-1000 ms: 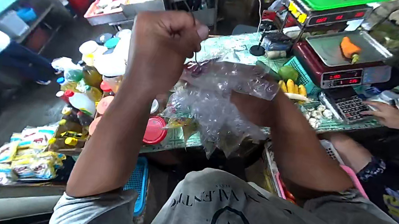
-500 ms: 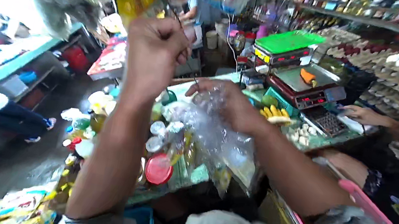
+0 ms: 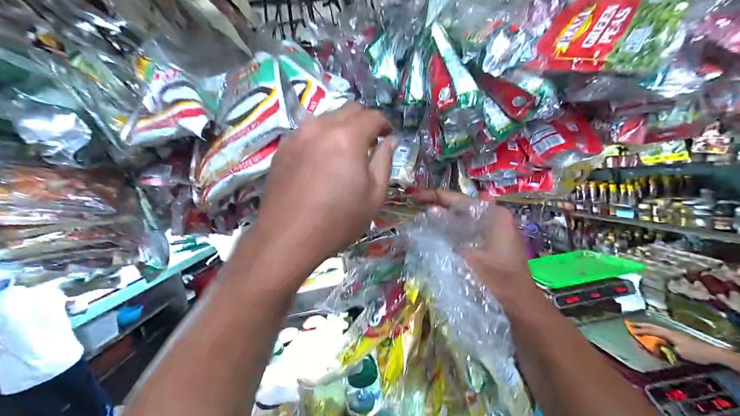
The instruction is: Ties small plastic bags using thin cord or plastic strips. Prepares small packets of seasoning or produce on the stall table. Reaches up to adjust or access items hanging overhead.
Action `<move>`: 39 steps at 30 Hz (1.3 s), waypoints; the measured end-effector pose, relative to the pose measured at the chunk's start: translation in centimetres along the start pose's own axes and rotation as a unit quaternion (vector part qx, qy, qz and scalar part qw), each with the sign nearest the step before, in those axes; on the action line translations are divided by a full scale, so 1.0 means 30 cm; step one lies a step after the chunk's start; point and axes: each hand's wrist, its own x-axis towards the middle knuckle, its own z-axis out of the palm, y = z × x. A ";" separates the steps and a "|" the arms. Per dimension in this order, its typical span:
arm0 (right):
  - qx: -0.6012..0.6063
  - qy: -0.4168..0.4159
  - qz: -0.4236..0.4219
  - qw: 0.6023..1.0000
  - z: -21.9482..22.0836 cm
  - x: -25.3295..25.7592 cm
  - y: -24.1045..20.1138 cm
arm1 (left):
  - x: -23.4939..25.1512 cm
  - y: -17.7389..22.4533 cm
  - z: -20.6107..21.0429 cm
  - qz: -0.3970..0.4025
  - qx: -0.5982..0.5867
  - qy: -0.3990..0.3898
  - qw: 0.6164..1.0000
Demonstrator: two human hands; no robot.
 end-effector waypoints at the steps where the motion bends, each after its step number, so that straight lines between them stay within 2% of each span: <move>1: -0.019 -0.010 -0.015 1.000 -0.015 0.057 -0.029 | 0.048 -0.020 -0.043 0.030 0.033 -0.017 0.999; 3: -0.056 -0.028 -0.033 0.997 -0.033 0.178 -0.085 | 0.156 -0.078 -0.089 0.060 0.103 -0.086 0.989; 5: -0.088 -0.044 -0.012 0.995 -0.029 0.291 -0.130 | 0.251 -0.147 -0.088 0.075 0.161 -0.169 0.969; 9: -0.148 -0.085 0.026 0.985 0.013 0.476 -0.206 | 0.323 -0.215 -0.070 -0.008 0.223 -0.344 0.912; 12: -0.185 -0.093 0.069 0.976 0.068 0.535 -0.285 | 0.312 -0.183 -0.079 -0.062 0.258 -0.401 0.877; 17: -0.267 -0.131 0.096 0.950 0.110 0.542 -0.358 | 0.291 -0.189 -0.104 -0.080 0.224 -0.404 0.883; 21: -0.275 -0.135 0.091 0.947 0.114 0.556 -0.374 | 0.263 -0.225 -0.086 -0.059 0.229 -0.405 0.883; 24: -0.289 -0.143 0.080 0.943 0.104 0.641 -0.339 | 0.259 -0.273 -0.074 -0.018 0.244 -0.406 0.880; 27: -0.324 -0.158 0.038 0.932 0.102 0.786 -0.277 | 0.252 -0.308 -0.105 -0.038 0.198 -0.396 0.896; 28: -0.351 -0.177 0.013 0.919 0.097 0.841 -0.249 | 0.250 -0.317 -0.116 -0.041 0.180 -0.397 0.899; 30: -0.431 -0.240 -0.039 0.869 0.089 0.927 -0.221 | 0.244 -0.339 -0.129 -0.038 0.149 -0.396 0.905; 32: -0.470 -0.263 -0.049 0.841 0.102 0.984 -0.228 | 0.244 -0.356 -0.134 -0.040 0.133 -0.385 0.912; 34: -0.449 -0.247 -0.048 0.858 0.123 1.017 -0.218 | 0.242 -0.362 -0.135 -0.048 0.133 -0.386 0.911; 36: -0.436 -0.230 0.010 0.870 0.134 0.989 -0.282 | 0.242 -0.354 -0.139 -0.053 0.137 -0.386 0.911; 38: -0.440 -0.226 0.044 0.868 0.142 0.987 -0.319 | 0.244 -0.358 -0.135 -0.045 0.136 -0.372 0.917; 39: -0.448 -0.234 0.034 0.862 0.143 1.007 -0.312 | 0.247 -0.364 -0.133 -0.039 0.128 -0.359 0.924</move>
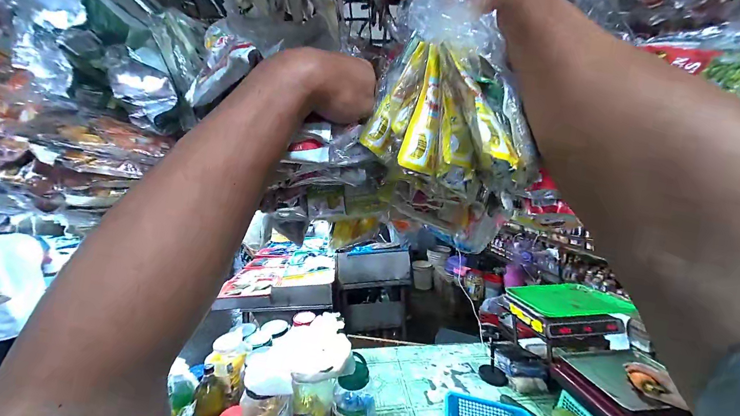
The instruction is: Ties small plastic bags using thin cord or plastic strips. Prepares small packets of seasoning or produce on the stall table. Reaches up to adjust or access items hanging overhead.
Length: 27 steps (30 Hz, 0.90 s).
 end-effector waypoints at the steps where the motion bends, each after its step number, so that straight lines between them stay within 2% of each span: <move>1: -0.016 -0.005 -0.013 1.000 0.000 0.023 0.006 | 0.008 -0.009 -0.003 0.004 -0.014 0.022 1.000; 4: -0.077 -0.008 -0.047 0.996 -0.005 0.083 0.008 | 0.075 -0.053 -0.070 -0.046 -0.079 0.106 0.990; 6: -0.073 -0.001 -0.031 0.997 0.000 0.117 0.007 | 0.125 -0.036 -0.123 -0.100 -0.052 0.139 0.984; 9: 0.014 0.058 -0.024 0.998 0.035 0.203 0.035 | 0.214 0.023 -0.133 -0.145 0.064 0.091 0.983; 12: 0.073 0.102 -0.008 0.992 0.028 0.212 0.017 | 0.295 0.002 -0.098 -0.176 0.133 0.032 0.975; 15: 0.177 0.153 0.000 0.972 0.045 0.199 0.008 | 0.351 -0.056 -0.077 -0.191 0.078 0.042 0.978; 17: 0.164 0.163 0.002 0.973 0.049 0.226 0.023 | 0.388 -0.092 -0.077 -0.222 0.018 0.081 0.971; 20: 0.104 0.121 0.004 0.987 0.053 0.263 0.025 | 0.441 -0.126 -0.069 -0.225 -0.037 0.128 0.965; 25: 0.109 0.119 0.062 0.985 0.063 0.251 0.002 | 0.481 -0.146 -0.050 -0.241 -0.034 0.160 0.957; 27: 0.116 0.138 0.062 0.982 0.073 0.320 0.030 | 0.505 -0.170 -0.043 -0.227 -0.035 0.168 0.959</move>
